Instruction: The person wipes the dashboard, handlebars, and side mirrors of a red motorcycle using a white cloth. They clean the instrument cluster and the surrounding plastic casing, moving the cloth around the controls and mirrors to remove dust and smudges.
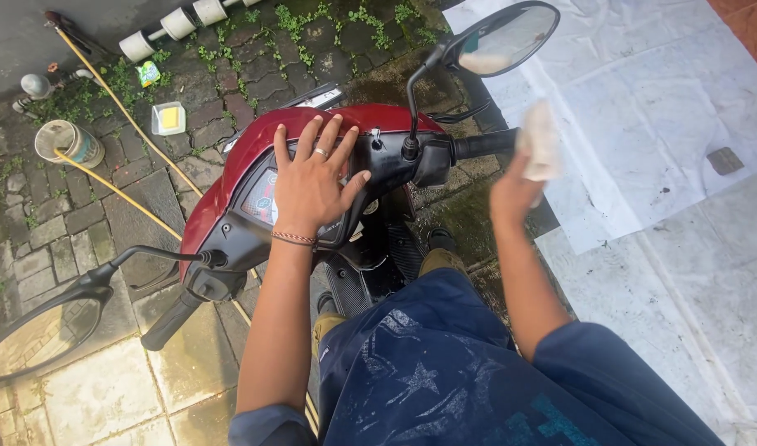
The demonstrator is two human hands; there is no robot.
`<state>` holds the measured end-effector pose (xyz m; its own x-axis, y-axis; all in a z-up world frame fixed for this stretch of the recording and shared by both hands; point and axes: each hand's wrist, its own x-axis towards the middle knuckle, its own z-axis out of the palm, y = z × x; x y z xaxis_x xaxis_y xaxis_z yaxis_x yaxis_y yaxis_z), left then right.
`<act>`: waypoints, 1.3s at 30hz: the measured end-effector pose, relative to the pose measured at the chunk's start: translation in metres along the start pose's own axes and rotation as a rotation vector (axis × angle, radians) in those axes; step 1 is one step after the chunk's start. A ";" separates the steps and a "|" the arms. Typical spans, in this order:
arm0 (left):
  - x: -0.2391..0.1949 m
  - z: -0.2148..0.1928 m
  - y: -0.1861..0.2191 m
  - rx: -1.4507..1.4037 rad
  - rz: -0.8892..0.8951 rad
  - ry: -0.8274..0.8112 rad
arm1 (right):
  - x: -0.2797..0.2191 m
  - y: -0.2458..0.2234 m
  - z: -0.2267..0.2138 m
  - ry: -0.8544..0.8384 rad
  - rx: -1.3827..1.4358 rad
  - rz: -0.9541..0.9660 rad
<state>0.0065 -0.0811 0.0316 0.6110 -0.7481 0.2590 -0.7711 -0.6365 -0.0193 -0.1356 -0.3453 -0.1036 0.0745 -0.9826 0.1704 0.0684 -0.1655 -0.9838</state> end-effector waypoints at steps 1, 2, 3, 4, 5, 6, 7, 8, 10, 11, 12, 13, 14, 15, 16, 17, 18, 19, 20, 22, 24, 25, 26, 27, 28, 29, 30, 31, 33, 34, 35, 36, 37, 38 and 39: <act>-0.001 0.000 0.001 0.000 0.004 0.029 | -0.016 -0.011 0.012 -0.121 -0.087 0.023; -0.001 0.000 0.002 0.001 0.008 0.058 | -0.032 -0.023 0.025 -0.242 -0.174 0.046; -0.001 0.002 0.003 0.004 0.002 0.064 | -0.047 -0.013 0.021 -0.247 -0.169 0.041; -0.001 0.005 0.003 -0.008 0.002 0.113 | -0.062 -0.003 0.017 -0.350 -0.192 0.174; -0.004 0.006 0.003 -0.016 0.001 0.158 | -0.079 0.006 0.013 -0.456 -0.215 0.312; -0.001 0.004 0.000 -0.009 -0.006 0.160 | -0.079 -0.007 0.021 -0.465 -0.210 0.312; -0.001 0.005 0.001 -0.023 -0.004 0.180 | -0.081 -0.018 0.021 -0.504 -0.156 -0.123; -0.001 0.006 0.002 -0.038 -0.001 0.200 | -0.082 -0.028 0.021 -0.526 -0.095 -0.557; -0.001 0.004 0.000 -0.042 -0.003 0.196 | -0.102 -0.013 0.013 -0.602 -0.264 -0.700; -0.002 0.003 0.002 -0.052 -0.010 0.191 | -0.110 -0.006 0.006 -0.679 -0.442 -0.843; 0.000 0.004 0.003 -0.055 -0.009 0.192 | -0.109 -0.007 -0.002 -0.679 -0.446 -0.844; 0.000 0.004 0.002 -0.065 -0.008 0.195 | -0.111 -0.008 -0.010 -0.755 -0.464 -0.874; -0.001 0.005 0.002 -0.074 -0.007 0.199 | -0.113 -0.008 -0.017 -0.831 -0.481 -0.903; -0.003 0.005 0.002 -0.074 -0.008 0.200 | -0.114 -0.001 -0.028 -0.832 -0.481 -0.905; -0.004 0.005 0.002 -0.072 -0.009 0.214 | -0.114 0.006 -0.038 -0.977 -0.407 -0.654; -0.003 0.005 0.001 -0.068 -0.007 0.231 | -0.113 0.013 -0.046 -1.105 -0.327 -0.400; -0.002 0.006 0.001 -0.066 -0.005 0.237 | -0.111 -0.012 -0.047 -1.102 -0.324 -0.405; -0.002 0.007 0.000 -0.063 -0.009 0.246 | -0.107 -0.036 -0.047 -0.845 -0.251 0.040; -0.003 0.009 -0.001 -0.060 -0.013 0.256 | -0.105 -0.060 -0.046 -0.566 -0.171 0.469; -0.002 0.006 0.001 -0.066 -0.030 0.260 | -0.086 -0.085 -0.046 -0.519 -0.117 0.382; -0.002 0.008 0.003 -0.075 -0.035 0.263 | -0.067 -0.100 -0.040 -0.458 -0.059 0.298; -0.001 0.008 0.002 -0.071 -0.037 0.271 | -0.053 -0.105 -0.029 -0.359 0.041 0.160; -0.001 0.007 0.002 -0.066 -0.040 0.279 | -0.039 -0.110 -0.019 -0.258 0.142 0.025; -0.001 0.007 0.002 -0.060 -0.051 0.280 | -0.039 -0.099 -0.010 -0.271 0.145 0.027; -0.001 0.006 0.001 -0.086 -0.056 0.302 | -0.039 -0.088 -0.001 -0.448 -0.034 -0.216; -0.002 0.006 0.001 -0.111 -0.065 0.324 | -0.040 -0.077 0.009 -0.626 -0.213 -0.463; -0.004 0.009 0.000 -0.103 -0.082 0.323 | -0.062 -0.076 0.015 -0.643 -0.206 -0.464; -0.006 0.011 -0.003 -0.162 -0.099 0.391 | -0.085 -0.077 0.021 -0.660 -0.220 -0.572; -0.009 0.012 -0.008 -0.202 -0.139 0.468 | -0.111 -0.069 0.021 -0.696 -0.212 -0.688; -0.010 0.011 -0.011 -0.354 -0.216 0.586 | -0.113 -0.061 0.016 -0.666 -0.122 -0.514; -0.013 0.008 -0.012 -0.503 -0.287 0.709 | -0.115 -0.054 0.009 -0.635 -0.034 -0.337; -0.012 0.002 -0.023 -0.482 -0.304 0.723 | -0.112 -0.060 0.020 -0.658 -0.016 -0.342; -0.014 0.002 -0.026 -0.420 -0.310 0.664 | -0.107 -0.063 0.021 -0.645 -0.013 -0.366; -0.014 0.003 -0.029 -0.358 -0.316 0.603 | -0.102 -0.064 0.023 -0.632 -0.011 -0.391; -0.018 -0.003 -0.039 -0.352 -0.326 0.615 | -0.092 -0.070 0.036 -0.643 -0.002 -0.400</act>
<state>0.0253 -0.0422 0.0305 0.6869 -0.2291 0.6897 -0.6436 -0.6327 0.4307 -0.1112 -0.2400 -0.0486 0.6102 -0.6046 0.5120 0.2100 -0.4996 -0.8404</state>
